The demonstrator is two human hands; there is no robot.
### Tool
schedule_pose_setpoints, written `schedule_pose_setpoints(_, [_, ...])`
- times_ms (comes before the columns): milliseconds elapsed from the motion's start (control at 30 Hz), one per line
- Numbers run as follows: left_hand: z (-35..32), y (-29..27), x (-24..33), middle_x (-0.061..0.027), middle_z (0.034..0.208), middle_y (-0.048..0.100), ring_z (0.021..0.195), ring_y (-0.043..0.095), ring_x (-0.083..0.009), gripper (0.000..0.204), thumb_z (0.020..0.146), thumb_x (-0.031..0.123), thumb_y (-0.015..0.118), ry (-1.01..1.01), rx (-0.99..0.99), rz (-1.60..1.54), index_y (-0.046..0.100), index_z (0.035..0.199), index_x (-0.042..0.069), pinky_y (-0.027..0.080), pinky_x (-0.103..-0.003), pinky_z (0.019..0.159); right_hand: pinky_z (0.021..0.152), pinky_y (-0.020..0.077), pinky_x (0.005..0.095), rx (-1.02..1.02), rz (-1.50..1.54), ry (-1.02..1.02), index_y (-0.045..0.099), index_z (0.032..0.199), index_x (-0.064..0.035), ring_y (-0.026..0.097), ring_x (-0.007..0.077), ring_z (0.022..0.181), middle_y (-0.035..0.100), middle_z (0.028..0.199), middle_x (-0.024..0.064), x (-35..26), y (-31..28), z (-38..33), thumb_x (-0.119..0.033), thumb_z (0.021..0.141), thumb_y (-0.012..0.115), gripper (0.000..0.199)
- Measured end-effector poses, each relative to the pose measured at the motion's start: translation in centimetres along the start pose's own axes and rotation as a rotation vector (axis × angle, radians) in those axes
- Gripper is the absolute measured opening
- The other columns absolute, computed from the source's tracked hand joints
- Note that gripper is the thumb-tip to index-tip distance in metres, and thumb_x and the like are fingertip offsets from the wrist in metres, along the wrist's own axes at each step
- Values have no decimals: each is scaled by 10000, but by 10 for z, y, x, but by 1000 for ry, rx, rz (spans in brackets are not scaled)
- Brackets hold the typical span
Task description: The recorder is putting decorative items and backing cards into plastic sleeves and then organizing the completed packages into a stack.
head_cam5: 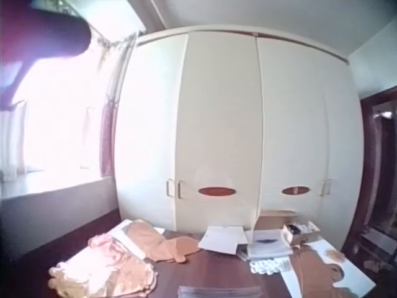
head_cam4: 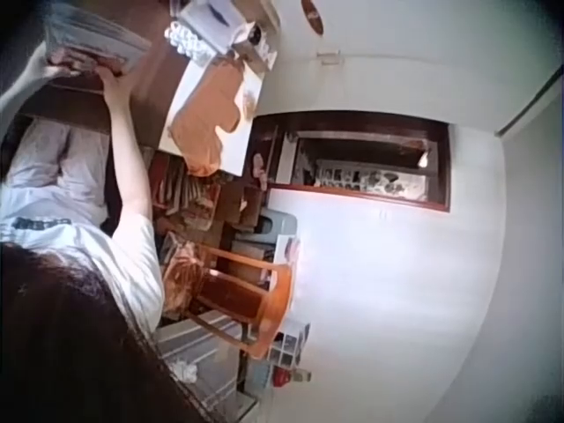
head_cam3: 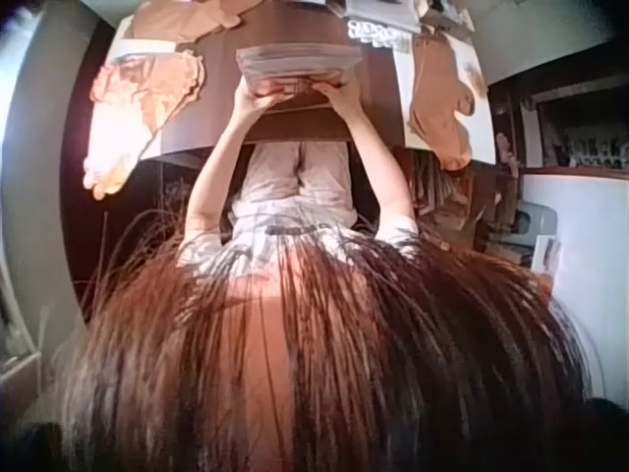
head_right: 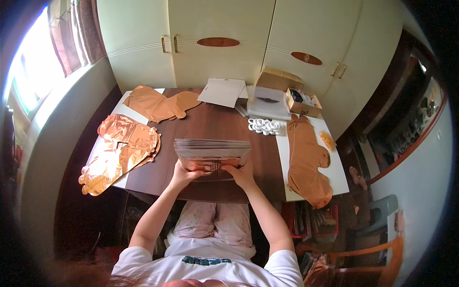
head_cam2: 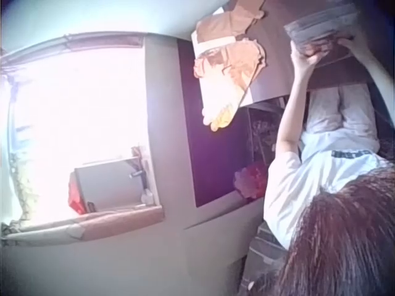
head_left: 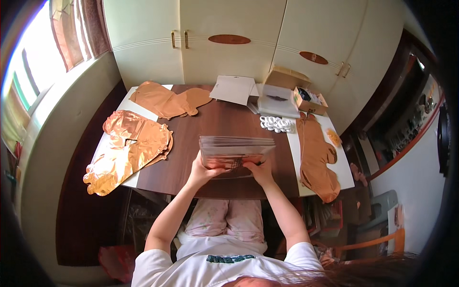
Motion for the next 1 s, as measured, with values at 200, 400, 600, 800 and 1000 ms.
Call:
schedule_pose_setpoints(200, [-6, -3, 1, -69, 844, 659, 787, 597, -80, 378, 623, 63, 768, -44, 78, 234, 536, 914, -5, 475, -238, 716, 713, 487, 254, 1, -30, -167, 601, 869, 18, 619, 146, 775, 652, 822, 85, -6, 0, -1, 43, 665, 696, 226])
schedule_pose_setpoints(400, [-12, -3, 10, -65, 804, 669, 761, 610, -82, 356, 613, 83, 783, -87, 73, 312, 560, 876, -3, 479, -237, 700, 700, 497, 267, 65, -13, -134, 572, 887, 20, 622, 154, 770, 649, 815, 88, -4, -3, -7, 47, 668, 697, 254])
schedule_pose_setpoints(600, [-16, 3, 27, -120, 1191, 464, 1073, 470, -174, 737, 590, 152, 807, 98, -39, -217, 407, 1191, 6, 424, -306, 845, 680, 500, 254, 61, 11, -69, 577, 869, 21, 622, 148, 721, 649, 803, 88, 6, -8, -10, 49, 661, 699, 243])
schedule_pose_setpoints(800, [-39, -21, 104, -131, 1278, 355, 1132, 424, -237, 636, 731, 131, 680, 493, 240, 335, 357, 1272, 44, 393, -351, 888, 624, 497, 238, 64, -35, -68, 621, 772, 19, 609, 132, 681, 647, 754, 79, -10, 0, -11, 61, 643, 700, 157])
schedule_pose_setpoints(1000, [-54, -3, 119, -169, 1153, 463, 1026, 474, -285, 525, 713, -32, 605, 508, 305, 598, 462, 1218, -16, 423, -331, 838, 604, 497, 234, 89, -39, -6, 614, 786, 15, 602, 119, 678, 645, 759, 72, -7, -2, -11, 74, 644, 687, 171])
Point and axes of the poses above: each hand's wrist, its own z-axis towards the middle knuckle, its own y-axis out of the palm, x = y × z, the point moved 9 cm from there along z, towards the middle knuckle
